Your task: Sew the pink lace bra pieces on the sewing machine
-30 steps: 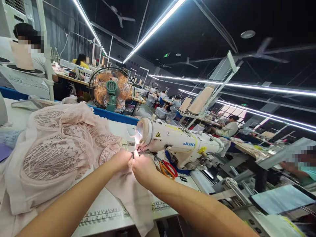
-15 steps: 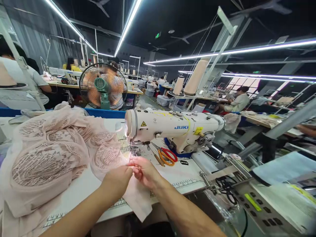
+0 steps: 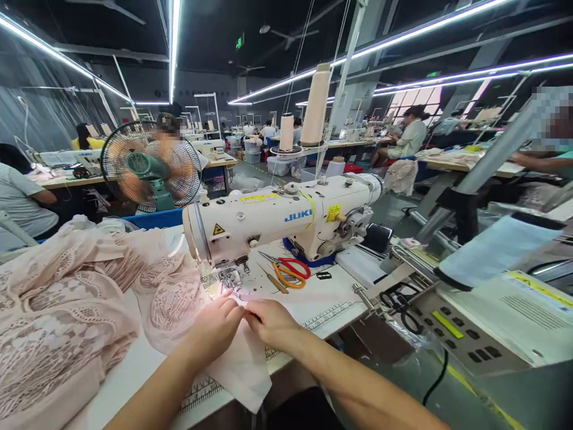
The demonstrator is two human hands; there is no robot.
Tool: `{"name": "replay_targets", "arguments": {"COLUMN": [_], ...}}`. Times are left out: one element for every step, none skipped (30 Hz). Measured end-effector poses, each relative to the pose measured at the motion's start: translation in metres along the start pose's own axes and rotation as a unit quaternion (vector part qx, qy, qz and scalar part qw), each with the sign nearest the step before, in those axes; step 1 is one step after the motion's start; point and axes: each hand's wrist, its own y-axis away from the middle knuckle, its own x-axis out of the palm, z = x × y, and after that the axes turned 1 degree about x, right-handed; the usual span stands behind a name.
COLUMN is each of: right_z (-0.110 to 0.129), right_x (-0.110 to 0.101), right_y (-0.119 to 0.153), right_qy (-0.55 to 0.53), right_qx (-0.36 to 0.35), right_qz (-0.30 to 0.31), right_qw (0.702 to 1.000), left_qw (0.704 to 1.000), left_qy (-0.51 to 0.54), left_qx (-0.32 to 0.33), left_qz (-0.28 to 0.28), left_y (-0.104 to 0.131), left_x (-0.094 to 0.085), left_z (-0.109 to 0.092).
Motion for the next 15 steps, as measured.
{"name": "replay_targets", "arguments": {"right_z": [0.0,0.001,0.002,0.003,0.004,0.004,0.004,0.002,-0.002,-0.007,-0.014,-0.022,-0.031,-0.039,-0.047], "right_x": [-0.004,-0.007,-0.01,-0.014,-0.017,-0.022,-0.027,-0.034,-0.042,-0.051,-0.06,-0.069,-0.077,-0.084,-0.09], "right_y": [0.0,0.0,-0.001,-0.002,-0.004,-0.007,-0.01,-0.014,-0.017,-0.021,-0.024,-0.028,-0.031,-0.034,-0.038], "right_qy": [0.017,0.032,0.046,0.059,0.072,0.086,0.101,0.115,0.132,0.15,0.171,0.193,0.215,0.235,0.25], "right_qx": [-0.001,-0.001,0.0,0.002,0.006,0.012,0.021,0.034,0.051,0.073,0.1,0.129,0.158,0.185,0.208], "right_qz": [0.005,0.009,0.013,0.016,0.017,0.018,0.015,0.01,0.001,-0.01,-0.022,-0.031,-0.036,-0.034,-0.025], "right_qw": [1.0,0.999,0.999,0.998,0.997,0.996,0.995,0.993,0.99,0.986,0.98,0.972,0.963,0.954,0.945], "left_qw": [1.0,1.0,1.0,1.0,0.999,0.998,0.996,0.992,0.985,0.977,0.968,0.958,0.949,0.94,0.933], "left_qy": [0.004,0.005,0.005,0.008,0.016,0.028,0.045,0.064,0.086,0.106,0.124,0.14,0.154,0.165,0.175], "left_qx": [-0.004,-0.006,-0.012,-0.022,-0.035,-0.052,-0.077,-0.11,-0.145,-0.18,-0.214,-0.245,-0.27,-0.289,-0.304], "left_qz": [0.004,0.006,0.006,0.007,0.009,0.012,0.016,0.02,0.026,0.034,0.042,0.051,0.061,0.07,0.075], "left_y": [0.0,0.001,0.003,0.005,0.007,0.009,0.012,0.014,0.016,0.018,0.02,0.021,0.021,0.021,0.02], "left_x": [0.001,0.001,0.0,-0.001,-0.002,-0.003,-0.004,-0.005,-0.006,-0.006,-0.007,-0.008,-0.009,-0.01,-0.011], "left_z": [0.001,0.001,0.002,0.003,0.005,0.008,0.011,0.015,0.019,0.022,0.025,0.028,0.029,0.03,0.03]}}
